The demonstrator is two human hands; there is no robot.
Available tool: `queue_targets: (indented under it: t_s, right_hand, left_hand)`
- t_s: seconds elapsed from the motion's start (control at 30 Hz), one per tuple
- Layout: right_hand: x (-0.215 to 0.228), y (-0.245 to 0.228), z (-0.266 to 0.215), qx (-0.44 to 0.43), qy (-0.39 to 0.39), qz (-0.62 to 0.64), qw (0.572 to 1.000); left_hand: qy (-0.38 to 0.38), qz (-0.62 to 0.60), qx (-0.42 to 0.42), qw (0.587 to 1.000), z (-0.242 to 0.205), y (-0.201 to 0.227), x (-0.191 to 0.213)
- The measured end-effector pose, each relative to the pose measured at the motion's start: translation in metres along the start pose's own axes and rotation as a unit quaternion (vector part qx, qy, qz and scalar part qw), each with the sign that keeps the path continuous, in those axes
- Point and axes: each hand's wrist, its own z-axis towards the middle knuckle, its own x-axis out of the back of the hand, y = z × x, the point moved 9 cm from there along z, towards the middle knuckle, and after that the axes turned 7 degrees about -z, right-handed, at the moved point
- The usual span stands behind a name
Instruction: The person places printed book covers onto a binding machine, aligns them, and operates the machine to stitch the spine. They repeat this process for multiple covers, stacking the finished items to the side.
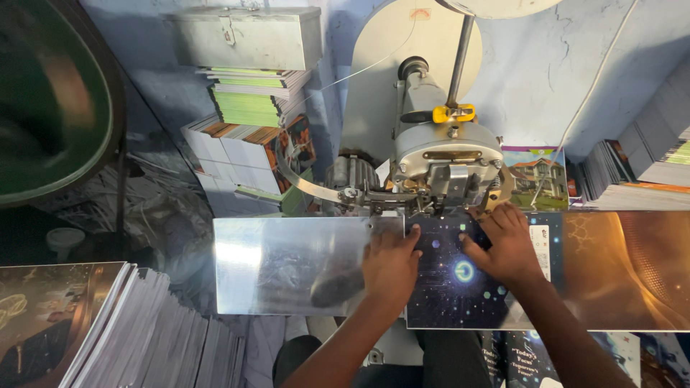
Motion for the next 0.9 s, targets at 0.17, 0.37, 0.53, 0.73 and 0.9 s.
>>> queue_targets:
  t_s: [0.17, 0.37, 0.53, 0.73, 0.9]
  right_hand:
    - [0.009, 0.003, 0.0, 0.002, 0.009, 0.012, 1.0]
    - [0.014, 0.01, -0.003, 0.003, 0.015, 0.014, 1.0]
    - [0.013, 0.014, -0.004, -0.003, 0.017, 0.008, 1.0]
    - [0.015, 0.012, -0.001, -0.002, 0.003, 0.005, 1.0]
    - [0.016, 0.012, 0.0, 0.003, -0.016, 0.002, 1.0]
  left_hand:
    - [0.006, 0.006, -0.03, 1.0, 0.002, 0.008, -0.004]
    - [-0.01, 0.018, -0.016, 1.0, 0.005, 0.013, -0.015]
    - [-0.015, 0.014, -0.023, 1.0, 0.005, 0.013, -0.018]
    - [-0.012, 0.011, -0.03, 0.999, 0.005, 0.012, -0.017]
    - [-0.011, 0.02, -0.043, 0.999, 0.002, 0.013, -0.018]
